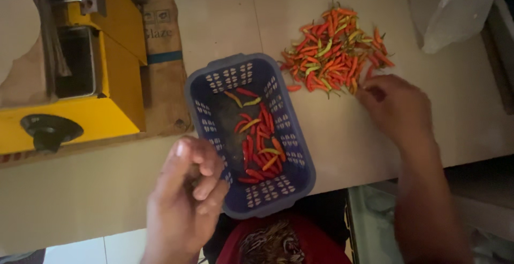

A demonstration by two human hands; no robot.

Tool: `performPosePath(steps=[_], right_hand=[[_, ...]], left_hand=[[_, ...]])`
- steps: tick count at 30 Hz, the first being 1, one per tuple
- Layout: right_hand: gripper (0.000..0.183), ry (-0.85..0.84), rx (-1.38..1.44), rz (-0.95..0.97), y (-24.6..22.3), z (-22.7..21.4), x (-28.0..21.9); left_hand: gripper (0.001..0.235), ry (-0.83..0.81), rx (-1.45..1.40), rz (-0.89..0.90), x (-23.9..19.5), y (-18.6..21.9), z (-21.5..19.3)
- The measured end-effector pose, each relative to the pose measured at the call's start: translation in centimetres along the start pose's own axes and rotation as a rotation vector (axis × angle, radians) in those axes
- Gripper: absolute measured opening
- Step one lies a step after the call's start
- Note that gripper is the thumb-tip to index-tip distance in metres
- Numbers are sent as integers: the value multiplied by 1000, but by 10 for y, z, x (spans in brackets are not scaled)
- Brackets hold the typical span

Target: The person picks red and green chilies from a pile on the countertop, removes the stems by hand, and places the de-stemmed chilies into a blue plastic basket. The process is repeated continuously throughout the clip.

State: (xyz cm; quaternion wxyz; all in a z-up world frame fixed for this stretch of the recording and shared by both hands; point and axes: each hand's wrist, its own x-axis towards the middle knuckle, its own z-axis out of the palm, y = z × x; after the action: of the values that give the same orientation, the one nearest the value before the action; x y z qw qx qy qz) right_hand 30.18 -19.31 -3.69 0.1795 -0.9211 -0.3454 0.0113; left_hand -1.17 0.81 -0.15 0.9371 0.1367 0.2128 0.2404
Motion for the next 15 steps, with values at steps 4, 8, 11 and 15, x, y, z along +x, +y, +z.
performPosePath(steps=[4,8,11,15], right_hand=[[16,115,129,-106,-36,-34,-14],[13,120,219,-499,-92,-60,-31],[22,64,243,-760,-132,-71,-42],[28,56,248,-857,-164,-77,-47]], left_hand=[[10,-14,192,-38,2,-13,8],[16,-69,572,-39,1,-28,21],[30,-164,671,4,0,-32,31],[10,-69,693,157,-2,-32,34]])
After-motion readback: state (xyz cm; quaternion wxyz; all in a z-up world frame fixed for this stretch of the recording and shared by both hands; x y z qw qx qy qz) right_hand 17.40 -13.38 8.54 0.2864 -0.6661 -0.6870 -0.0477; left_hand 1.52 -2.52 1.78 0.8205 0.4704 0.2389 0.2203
